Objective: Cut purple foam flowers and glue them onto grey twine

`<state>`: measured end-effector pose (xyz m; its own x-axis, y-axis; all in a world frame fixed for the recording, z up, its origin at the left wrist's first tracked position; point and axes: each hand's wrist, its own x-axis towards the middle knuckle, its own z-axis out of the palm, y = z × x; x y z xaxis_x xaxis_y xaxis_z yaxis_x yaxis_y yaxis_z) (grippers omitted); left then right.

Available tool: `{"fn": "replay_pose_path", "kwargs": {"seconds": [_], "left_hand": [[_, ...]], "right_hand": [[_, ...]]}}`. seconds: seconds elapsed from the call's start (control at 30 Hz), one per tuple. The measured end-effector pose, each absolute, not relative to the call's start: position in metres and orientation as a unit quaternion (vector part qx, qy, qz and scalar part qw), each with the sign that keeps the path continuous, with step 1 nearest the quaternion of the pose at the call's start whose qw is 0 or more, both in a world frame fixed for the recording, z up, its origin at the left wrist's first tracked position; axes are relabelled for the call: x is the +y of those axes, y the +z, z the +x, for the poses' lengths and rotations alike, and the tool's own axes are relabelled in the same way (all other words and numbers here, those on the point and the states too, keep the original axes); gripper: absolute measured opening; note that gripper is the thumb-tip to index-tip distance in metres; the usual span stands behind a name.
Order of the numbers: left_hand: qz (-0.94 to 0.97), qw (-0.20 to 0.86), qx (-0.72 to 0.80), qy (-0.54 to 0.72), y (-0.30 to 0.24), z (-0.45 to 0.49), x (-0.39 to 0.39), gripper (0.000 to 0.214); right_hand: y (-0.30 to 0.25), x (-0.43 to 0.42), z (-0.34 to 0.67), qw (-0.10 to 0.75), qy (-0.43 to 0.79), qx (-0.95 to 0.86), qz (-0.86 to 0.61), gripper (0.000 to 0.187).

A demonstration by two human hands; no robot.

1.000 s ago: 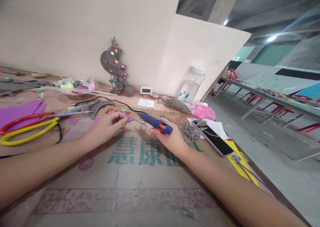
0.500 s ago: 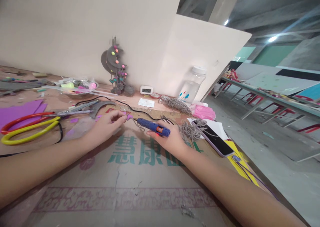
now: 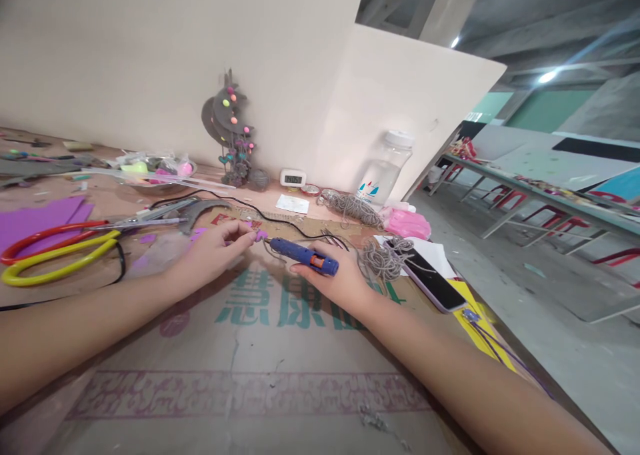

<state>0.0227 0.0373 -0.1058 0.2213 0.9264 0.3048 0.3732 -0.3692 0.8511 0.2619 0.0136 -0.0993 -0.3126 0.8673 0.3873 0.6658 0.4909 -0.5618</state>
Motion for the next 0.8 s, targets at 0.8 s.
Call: {"fn": "replay_pose_path", "kwargs": {"seconds": [0.8], "left_hand": [[0.713, 0.315, 0.470, 0.414, -0.1045, 0.0232, 0.0361, 0.026]], "right_hand": [[-0.0994, 0.0137, 0.2620, 0.321, 0.133, -0.800, -0.489, 0.024]]}}
